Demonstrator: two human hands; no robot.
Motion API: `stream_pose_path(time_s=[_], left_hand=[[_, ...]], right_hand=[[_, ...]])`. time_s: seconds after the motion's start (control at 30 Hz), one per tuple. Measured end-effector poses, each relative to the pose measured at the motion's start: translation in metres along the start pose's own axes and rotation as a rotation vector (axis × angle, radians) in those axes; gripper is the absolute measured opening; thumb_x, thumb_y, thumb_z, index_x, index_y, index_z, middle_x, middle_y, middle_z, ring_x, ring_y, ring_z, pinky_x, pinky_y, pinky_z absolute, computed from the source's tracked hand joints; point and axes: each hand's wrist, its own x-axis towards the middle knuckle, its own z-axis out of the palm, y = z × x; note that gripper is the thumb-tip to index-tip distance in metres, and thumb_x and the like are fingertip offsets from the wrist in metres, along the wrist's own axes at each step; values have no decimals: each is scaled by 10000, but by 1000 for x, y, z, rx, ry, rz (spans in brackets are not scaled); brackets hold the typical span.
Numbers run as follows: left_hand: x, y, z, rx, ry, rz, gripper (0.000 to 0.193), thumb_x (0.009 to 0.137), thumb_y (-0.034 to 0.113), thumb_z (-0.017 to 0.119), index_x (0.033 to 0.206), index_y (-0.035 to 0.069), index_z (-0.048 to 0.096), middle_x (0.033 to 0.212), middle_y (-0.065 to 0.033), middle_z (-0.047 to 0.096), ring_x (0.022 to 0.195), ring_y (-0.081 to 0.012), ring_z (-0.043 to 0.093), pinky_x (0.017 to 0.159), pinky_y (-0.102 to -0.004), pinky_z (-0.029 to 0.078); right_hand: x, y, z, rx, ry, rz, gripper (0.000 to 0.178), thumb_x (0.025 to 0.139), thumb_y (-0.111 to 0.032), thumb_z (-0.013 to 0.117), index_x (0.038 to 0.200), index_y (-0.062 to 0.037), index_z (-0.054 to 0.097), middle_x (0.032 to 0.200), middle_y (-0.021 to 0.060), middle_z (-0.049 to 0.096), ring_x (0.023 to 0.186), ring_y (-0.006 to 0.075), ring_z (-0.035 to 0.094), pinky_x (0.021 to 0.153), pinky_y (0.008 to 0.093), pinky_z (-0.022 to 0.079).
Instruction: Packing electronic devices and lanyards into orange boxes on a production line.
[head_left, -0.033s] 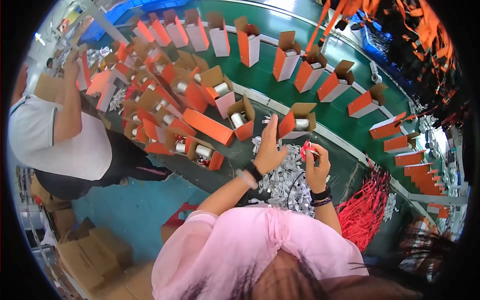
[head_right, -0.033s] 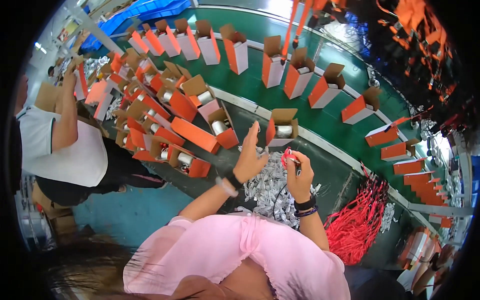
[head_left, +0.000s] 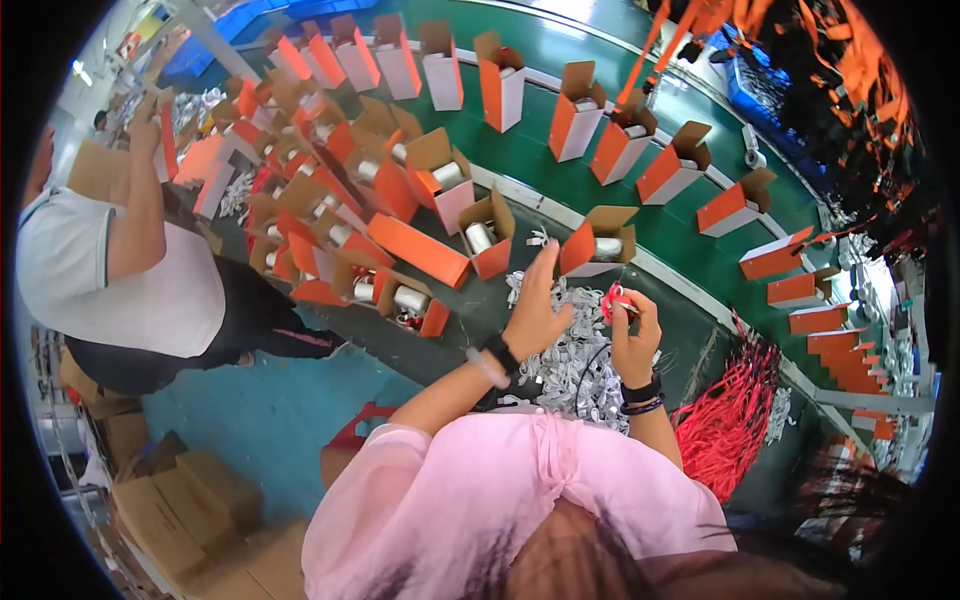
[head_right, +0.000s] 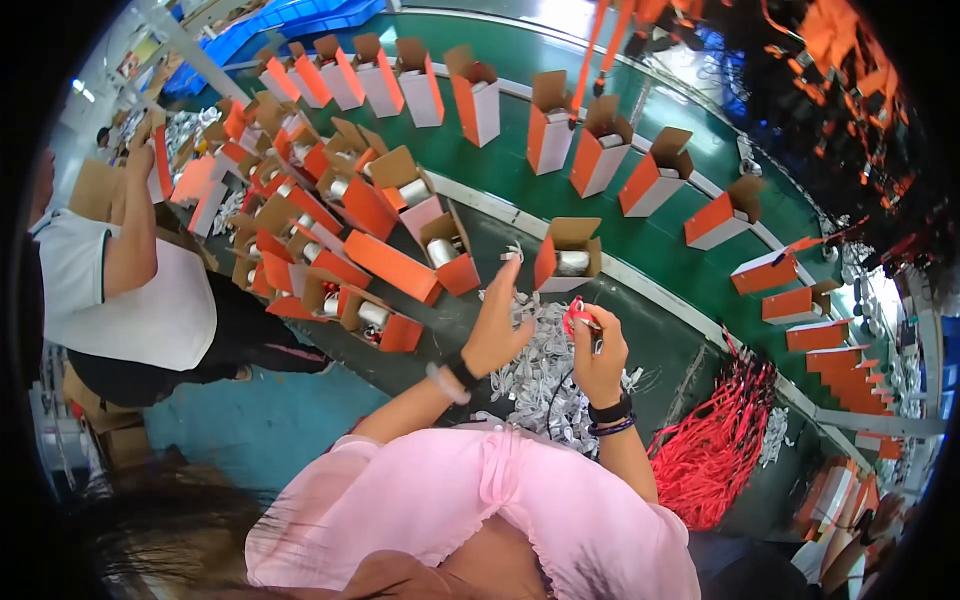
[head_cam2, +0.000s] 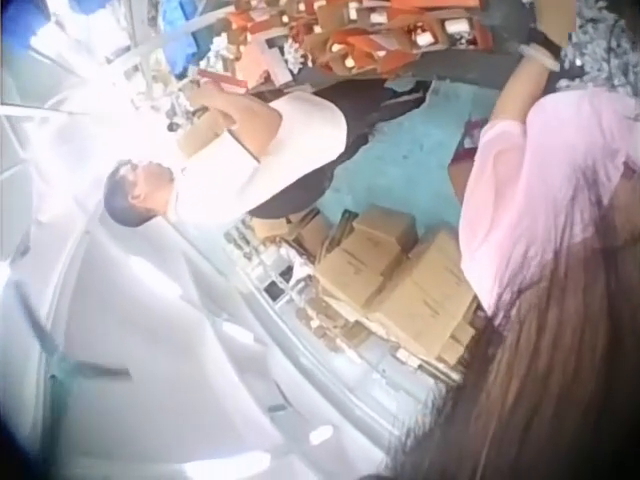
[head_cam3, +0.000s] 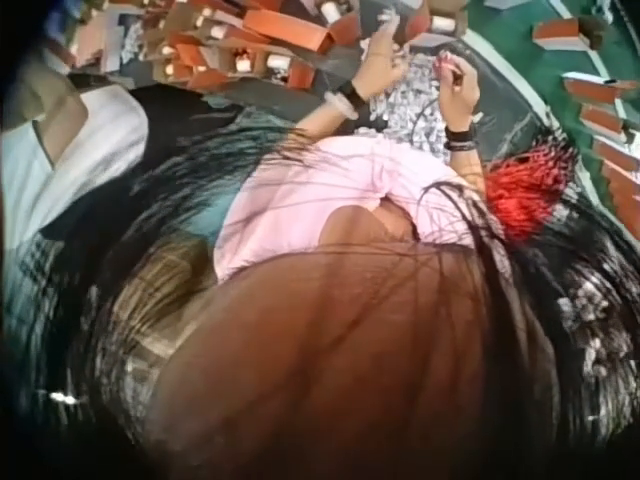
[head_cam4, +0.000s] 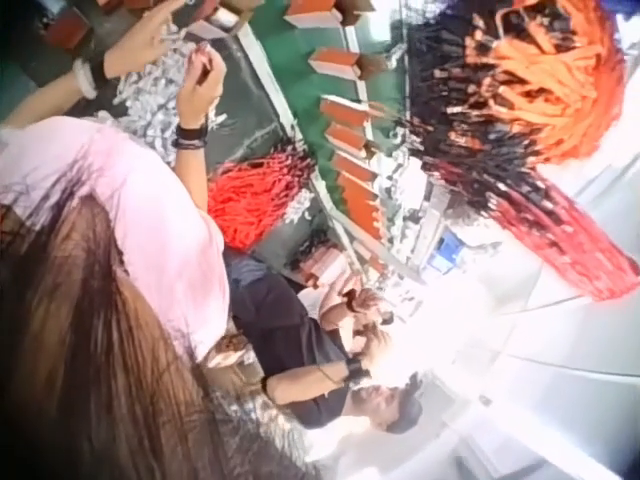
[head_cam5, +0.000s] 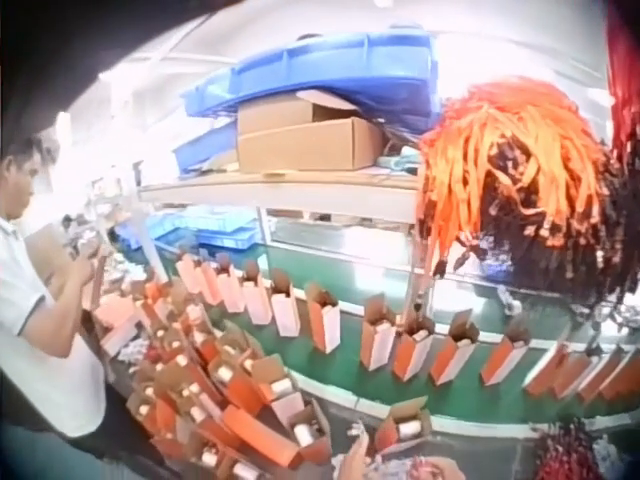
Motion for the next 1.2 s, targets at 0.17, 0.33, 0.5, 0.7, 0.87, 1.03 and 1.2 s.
stream_pose_path(time_s=[0.17,0.33,0.5,0.7,0.87,1.03,1.2], left_hand=[[-81,0,-63,-233,-207,-313,304,907,55,601,1209,26,594,1200,-121,615,1025,-159,628,838,-275,508],[-143,-26,-109,-335,-48,-502,235,945,21,550,1173,2,605,1004,-83,695,851,-145,665,764,-266,530],[-162,-32,-149,-328,104,-568,208,953,27,547,1147,-8,611,1018,-102,691,862,-131,662,761,-264,531],[-168,-44,-164,-185,365,-454,442,896,-12,606,1319,14,484,1154,-122,587,847,-140,622,724,-266,517],[-145,-38,-170,86,440,-324,647,841,-18,658,1415,17,364,1287,-152,449,900,-173,604,695,-258,517],[-149,-45,-176,89,391,-320,636,847,-48,626,1417,7,349,1309,-164,404,917,-185,605,682,-246,537],[-159,-55,-168,50,336,-346,583,855,-55,609,1389,6,381,1294,-167,403,901,-183,609,659,-238,538]], right_hand=[[-12,-27,22,-46,-200,-44,177,912,-63,626,1080,-5,617,925,111,657,737,171,637,661,278,504],[-25,-43,82,450,-582,435,178,903,-114,650,1040,-11,603,774,70,624,694,95,602,621,267,478],[-22,-34,135,126,-656,250,166,870,-115,658,956,0,575,762,93,588,616,130,546,575,278,440],[-3,-26,197,-28,-488,-33,190,818,-126,668,802,-3,524,790,149,598,628,333,579,610,385,457],[4,-5,232,-517,-500,-220,613,834,-95,592,1401,-53,362,807,183,669,759,366,680,626,447,547],[14,-1,257,-817,-557,-129,400,844,-102,542,1217,22,472,774,167,698,676,337,704,552,467,541],[16,-12,247,-880,-629,-99,248,839,-172,596,975,20,518,718,191,687,661,351,700,572,452,553]])
